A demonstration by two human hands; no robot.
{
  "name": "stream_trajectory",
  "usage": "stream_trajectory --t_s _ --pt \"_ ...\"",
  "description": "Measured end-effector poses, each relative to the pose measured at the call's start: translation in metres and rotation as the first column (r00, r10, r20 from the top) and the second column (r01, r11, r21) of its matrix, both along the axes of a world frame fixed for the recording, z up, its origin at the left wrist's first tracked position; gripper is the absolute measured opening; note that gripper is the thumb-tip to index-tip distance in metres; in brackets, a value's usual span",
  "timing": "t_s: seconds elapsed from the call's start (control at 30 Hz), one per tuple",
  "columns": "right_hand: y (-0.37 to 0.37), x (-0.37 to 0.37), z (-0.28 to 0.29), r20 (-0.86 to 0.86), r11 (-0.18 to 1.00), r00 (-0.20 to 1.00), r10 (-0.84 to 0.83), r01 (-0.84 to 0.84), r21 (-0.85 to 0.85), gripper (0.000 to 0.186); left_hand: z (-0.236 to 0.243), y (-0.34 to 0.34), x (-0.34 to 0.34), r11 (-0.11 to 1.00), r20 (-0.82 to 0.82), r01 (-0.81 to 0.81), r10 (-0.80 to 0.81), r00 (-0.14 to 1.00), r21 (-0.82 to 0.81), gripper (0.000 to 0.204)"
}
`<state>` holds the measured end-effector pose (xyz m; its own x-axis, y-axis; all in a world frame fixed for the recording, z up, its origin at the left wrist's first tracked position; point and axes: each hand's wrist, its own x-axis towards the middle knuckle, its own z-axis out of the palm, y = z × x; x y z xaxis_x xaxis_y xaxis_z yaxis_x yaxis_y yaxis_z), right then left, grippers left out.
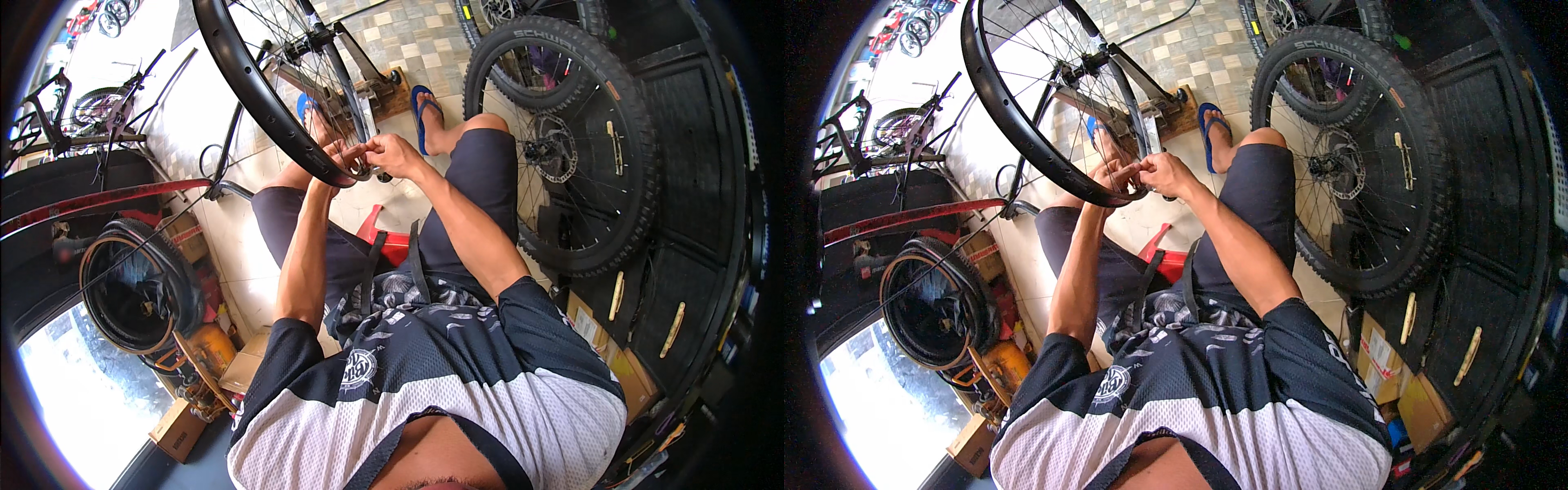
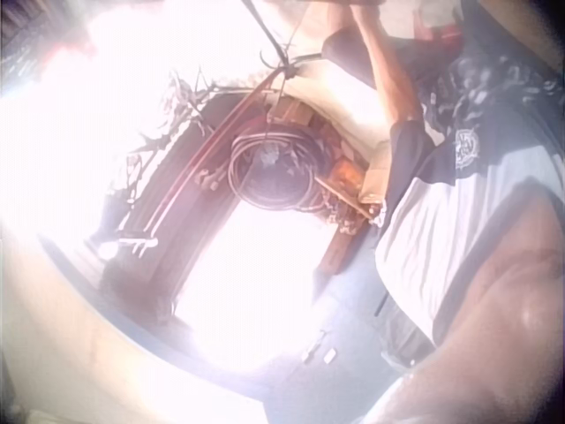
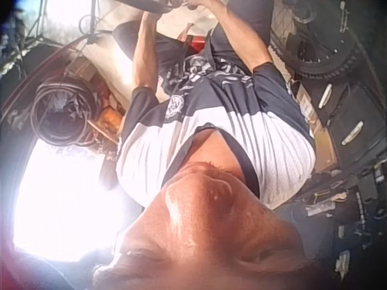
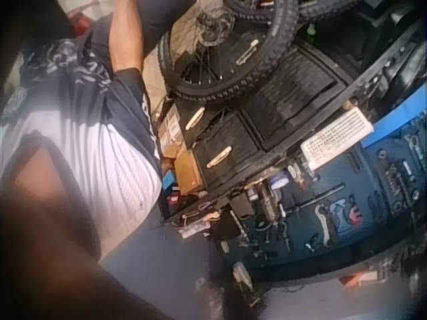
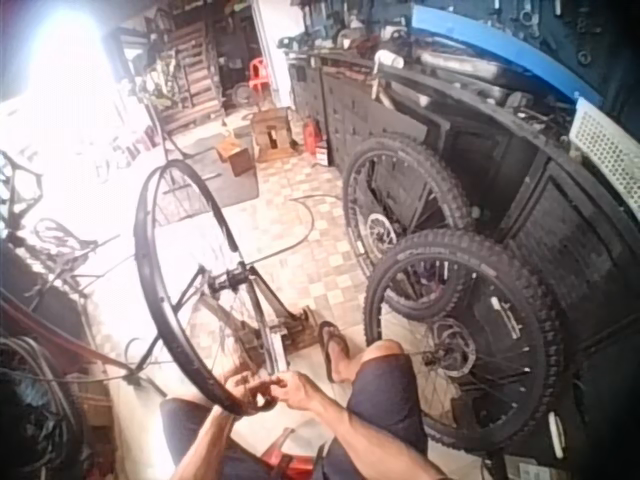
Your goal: The person adjusts the spokes of a bicycle wheel mounted on a truing stand, using a spoke wrench to tighten or loosen individual spokes while rotating the wheel to check alignment.
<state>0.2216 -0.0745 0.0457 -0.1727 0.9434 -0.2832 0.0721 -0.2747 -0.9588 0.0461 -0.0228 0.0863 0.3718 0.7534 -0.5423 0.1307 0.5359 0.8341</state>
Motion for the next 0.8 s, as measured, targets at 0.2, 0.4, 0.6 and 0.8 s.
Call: stream_trajectory --t_s 0.2,0.4,0.6,0.8 --pt "0.002 -0.002 -0.004 -0.172 0.997 0.985 0.021 -0.033 -0.067 0.028 -0.005 -0.003 0.002 0.987 0.033 -0.016 0.011 0.999 0.157 0.034" --pt "0.000 0.006 0.015 -0.294 0.990 0.951 -0.097 0.063 -0.125 0.022 -0.016 0.006 -0.019 0.960 0.052 -0.279 0.280 0.959 -0.032 0.029" --pt "0.002 0.013 0.008 0.248 0.994 0.964 -0.099 0.109 -0.029 0.027 -0.027 0.003 -0.018 0.994 -0.187 -0.101 0.105 0.977 0.034 0.028" --pt "0.003 0.001 -0.006 0.068 0.996 0.994 -0.084 0.086 -0.025 0.027 -0.016 -0.003 -0.007 0.993 -0.064 -0.038 0.045 0.997 0.111 0.027"
